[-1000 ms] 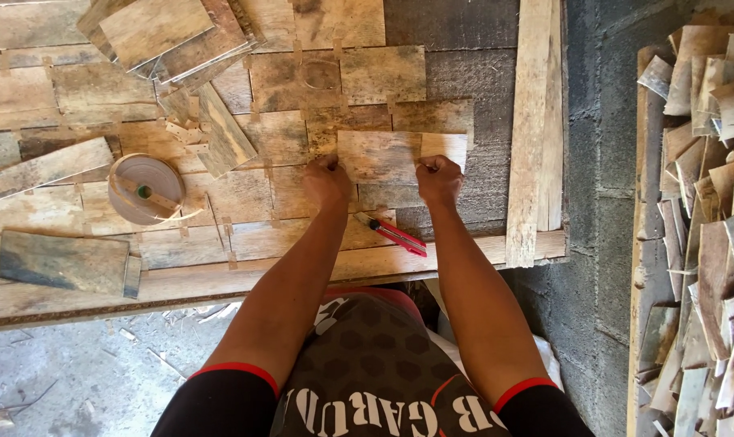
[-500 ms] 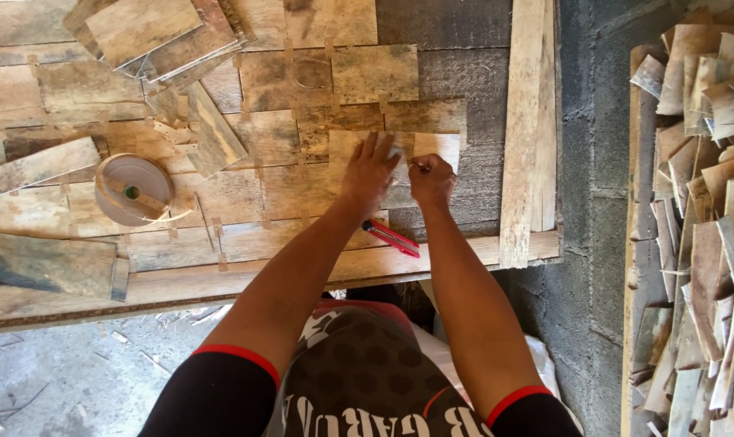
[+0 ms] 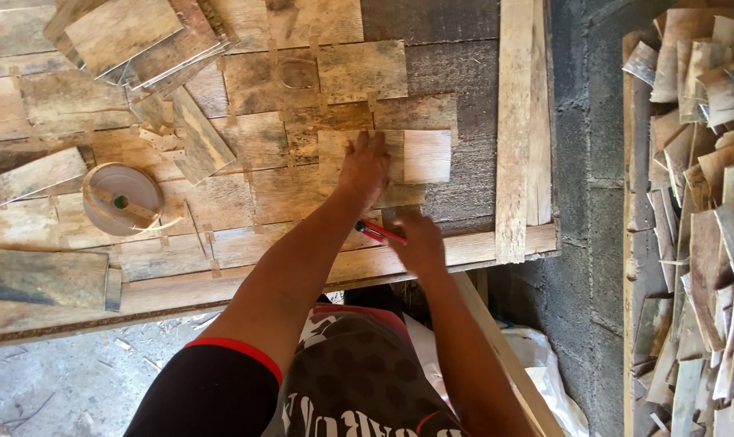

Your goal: Fitting and trimming wood veneer pieces to create a patterned surface.

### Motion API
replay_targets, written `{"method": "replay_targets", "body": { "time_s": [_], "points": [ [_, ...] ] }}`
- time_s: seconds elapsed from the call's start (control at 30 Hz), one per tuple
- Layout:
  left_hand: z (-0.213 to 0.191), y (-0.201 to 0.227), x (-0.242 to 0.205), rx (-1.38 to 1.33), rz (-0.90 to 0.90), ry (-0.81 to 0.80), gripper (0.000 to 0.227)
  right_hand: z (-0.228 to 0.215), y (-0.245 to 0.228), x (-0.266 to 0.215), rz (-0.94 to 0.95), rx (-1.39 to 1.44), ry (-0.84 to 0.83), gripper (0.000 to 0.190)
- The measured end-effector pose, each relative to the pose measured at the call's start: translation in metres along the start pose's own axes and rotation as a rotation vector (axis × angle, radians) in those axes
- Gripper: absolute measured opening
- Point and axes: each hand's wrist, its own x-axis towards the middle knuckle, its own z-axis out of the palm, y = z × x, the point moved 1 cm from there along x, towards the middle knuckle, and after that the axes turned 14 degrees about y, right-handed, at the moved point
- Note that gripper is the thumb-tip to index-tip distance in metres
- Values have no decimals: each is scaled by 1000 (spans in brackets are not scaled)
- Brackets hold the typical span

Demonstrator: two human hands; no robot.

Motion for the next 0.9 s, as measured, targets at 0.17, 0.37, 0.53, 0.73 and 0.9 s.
{"method": "replay_targets", "body": {
  "time_s": [0.17,0.37,0.53,0.73,0.9],
  "points": [
    [10,2,7,19,-31,24,31,29,10,-22,-65,-54,124,40],
    [-8,7,10,110,5,-77,33,19,1,-26,-6,-185,28,25],
    [0,2,11,83,21,18,34,-10,20,-42,176,-315,-116,15],
    [4,5,13,97,35,-22,49,-42,14,-22,573,-57,12,28],
    [7,2,15,97,-20,-41,45,0,-3,31,345,-34,150,78]
  ]
}}
